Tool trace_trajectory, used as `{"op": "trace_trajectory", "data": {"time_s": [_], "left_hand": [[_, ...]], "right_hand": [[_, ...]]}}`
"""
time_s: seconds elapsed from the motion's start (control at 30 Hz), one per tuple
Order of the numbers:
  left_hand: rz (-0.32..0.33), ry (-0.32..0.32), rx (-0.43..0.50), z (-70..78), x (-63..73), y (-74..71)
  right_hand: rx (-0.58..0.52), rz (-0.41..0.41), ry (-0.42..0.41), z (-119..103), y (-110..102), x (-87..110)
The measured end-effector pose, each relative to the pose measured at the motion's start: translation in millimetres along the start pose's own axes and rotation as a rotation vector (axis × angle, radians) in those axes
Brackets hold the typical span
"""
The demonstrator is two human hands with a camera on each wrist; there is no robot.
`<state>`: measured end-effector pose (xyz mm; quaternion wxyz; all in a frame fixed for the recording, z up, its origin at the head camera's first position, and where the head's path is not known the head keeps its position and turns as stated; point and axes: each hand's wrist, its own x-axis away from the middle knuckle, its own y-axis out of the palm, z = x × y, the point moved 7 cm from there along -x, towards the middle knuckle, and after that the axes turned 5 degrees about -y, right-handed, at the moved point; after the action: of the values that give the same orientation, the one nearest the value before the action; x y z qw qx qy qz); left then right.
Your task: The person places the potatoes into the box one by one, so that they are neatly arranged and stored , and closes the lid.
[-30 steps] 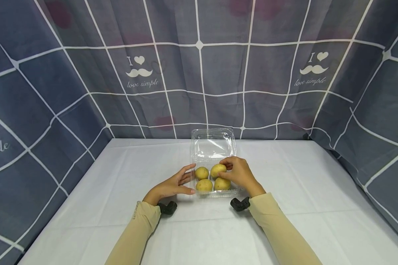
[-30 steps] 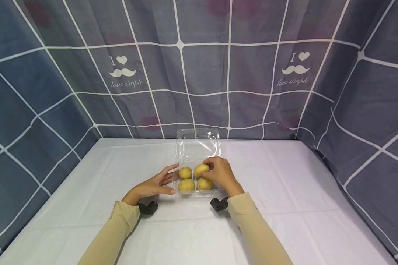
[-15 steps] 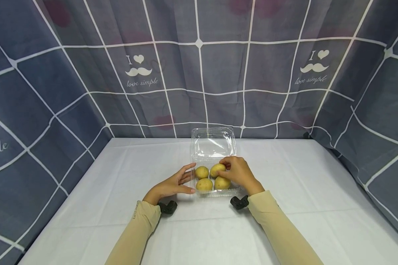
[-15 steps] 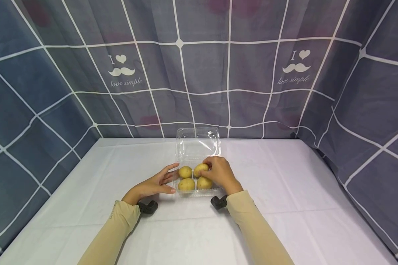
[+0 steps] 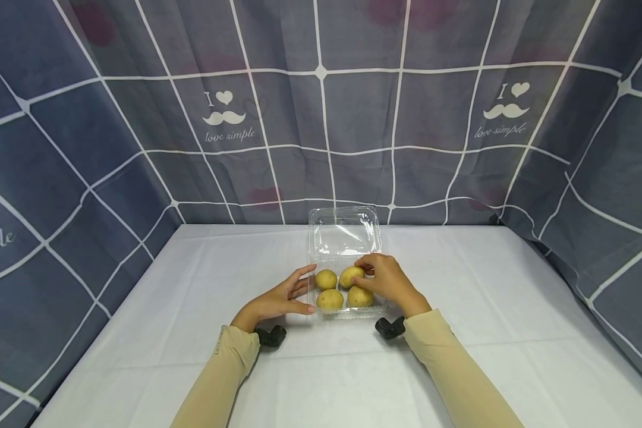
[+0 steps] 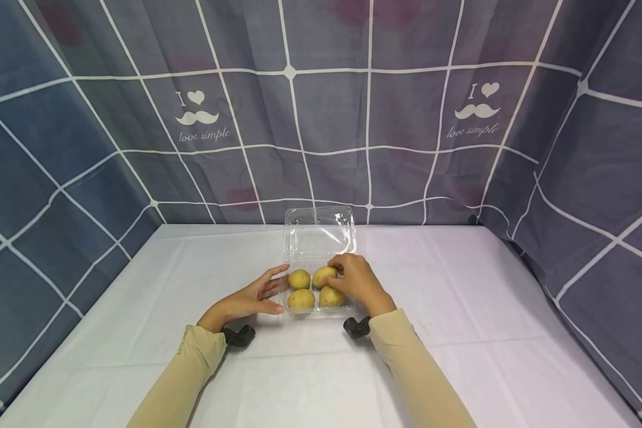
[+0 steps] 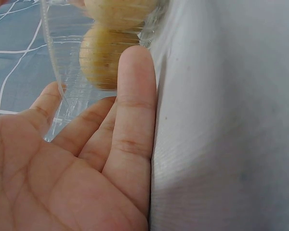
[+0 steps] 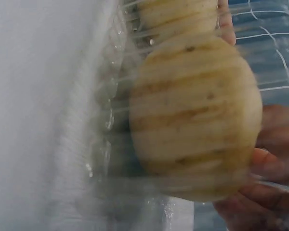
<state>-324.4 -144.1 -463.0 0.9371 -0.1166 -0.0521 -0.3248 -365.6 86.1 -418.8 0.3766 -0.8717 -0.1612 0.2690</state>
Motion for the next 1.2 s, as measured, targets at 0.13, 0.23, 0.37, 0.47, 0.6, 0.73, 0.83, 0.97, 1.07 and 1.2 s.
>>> {"op": "trace_trajectory", "data": {"time_s": [0.13, 0.23, 0.37, 0.47, 0.6, 0.73, 0.83, 0.97, 1.07, 1.2], "left_hand": [[0.004, -0.004, 0.001, 0.7, 0.3, 0.0], [0.001, -0.003, 0.006, 0.7, 0.0, 0.3], [-0.001, 0.003, 0.01, 0.3, -0.3, 0.3], [-0.001, 0.007, 0.011, 0.0, -0.1, 0.0], [-0.002, 0.008, 0.013, -0.2, 0.3, 0.1], [0.002, 0.001, 0.011, -0.1, 0.8, 0.1], [0.006, -0.003, 0.011, 0.2, 1.0, 0.1], [0.005, -0.003, 0.009, 0.3, 1.2, 0.3], [0.001, -0.001, 0.007, 0.1, 1.1, 0.6], [-0.002, 0.004, 0.008, 0.5, 0.9, 0.7]], "right_hand": [[-0.014, -0.002, -0.001, -1.3, -1.0, 1.9], [-0.008, -0.004, -0.012, -3.4, -2.5, 3.5], [-0.007, -0.002, -0.032, -6.2, -5.0, 6.7], [-0.037, 0.009, -0.034, -6.6, -7.5, 9.9], [-0.117, 0.028, -0.028, -5.3, -13.1, 14.8], [-0.199, 0.052, -0.003, -0.9, -20.5, 18.7], [-0.247, 0.069, 0.019, 4.1, -25.2, 20.0], [-0.318, 0.096, 0.045, 12.1, -29.7, 20.4], [-0.354, 0.113, 0.049, 17.4, -32.7, 21.4], [-0.424, 0.122, 0.047, 22.6, -35.5, 23.5]]}}
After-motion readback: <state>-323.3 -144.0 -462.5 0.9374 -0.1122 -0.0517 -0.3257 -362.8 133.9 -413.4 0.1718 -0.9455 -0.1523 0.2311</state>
